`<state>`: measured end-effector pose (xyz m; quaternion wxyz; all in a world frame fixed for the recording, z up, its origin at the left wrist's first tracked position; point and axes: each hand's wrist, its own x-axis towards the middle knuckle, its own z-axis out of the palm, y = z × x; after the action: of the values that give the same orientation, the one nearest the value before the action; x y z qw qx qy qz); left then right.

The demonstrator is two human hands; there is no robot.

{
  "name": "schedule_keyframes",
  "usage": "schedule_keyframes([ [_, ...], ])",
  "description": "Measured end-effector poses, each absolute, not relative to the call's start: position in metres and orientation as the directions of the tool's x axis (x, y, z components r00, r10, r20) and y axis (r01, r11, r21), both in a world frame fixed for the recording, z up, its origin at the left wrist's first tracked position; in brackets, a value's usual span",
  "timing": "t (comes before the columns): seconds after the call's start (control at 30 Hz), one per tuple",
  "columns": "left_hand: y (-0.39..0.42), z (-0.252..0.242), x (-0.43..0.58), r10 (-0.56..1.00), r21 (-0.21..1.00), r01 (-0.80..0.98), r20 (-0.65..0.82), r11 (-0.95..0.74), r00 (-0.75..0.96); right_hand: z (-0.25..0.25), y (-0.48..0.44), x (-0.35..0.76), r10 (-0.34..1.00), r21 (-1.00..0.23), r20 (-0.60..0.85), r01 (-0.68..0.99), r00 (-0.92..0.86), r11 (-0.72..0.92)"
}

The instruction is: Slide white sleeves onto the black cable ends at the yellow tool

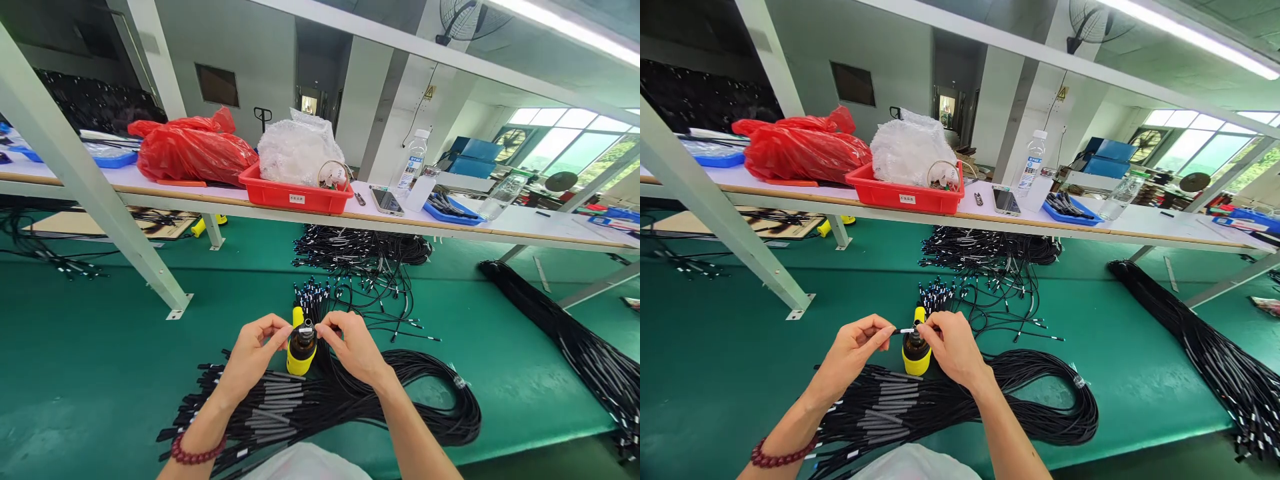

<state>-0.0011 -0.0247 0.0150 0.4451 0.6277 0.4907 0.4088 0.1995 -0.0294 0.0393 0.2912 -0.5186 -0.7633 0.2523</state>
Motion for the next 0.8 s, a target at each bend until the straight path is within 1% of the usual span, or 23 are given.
schedule_keyframes([
  [0.17,-0.02,0.016,-0.003,0.985,0.98,0.186,0.041,-0.073,0.17,0.036,-0.026,0.201,0.944,-0.703,0.164,0.637,-0.286,0.316],
  [0.3,-0.016,0.017,-0.003,0.981,0.981,0.183,0.025,-0.06,0.192,0.034,-0.022,0.202,0.948,-0.703,0.155,0.643,-0.278,0.304],
  [0.53,-0.008,0.018,0.0,0.974,0.964,0.245,0.045,-0.101,0.223,0.036,-0.017,0.204,0.957,-0.672,0.14,0.686,-0.252,0.279],
  [0.8,0.0,0.017,-0.001,0.968,0.914,0.378,0.059,-0.15,0.242,0.036,-0.013,0.202,0.96,-0.67,0.14,0.691,-0.244,0.273],
])
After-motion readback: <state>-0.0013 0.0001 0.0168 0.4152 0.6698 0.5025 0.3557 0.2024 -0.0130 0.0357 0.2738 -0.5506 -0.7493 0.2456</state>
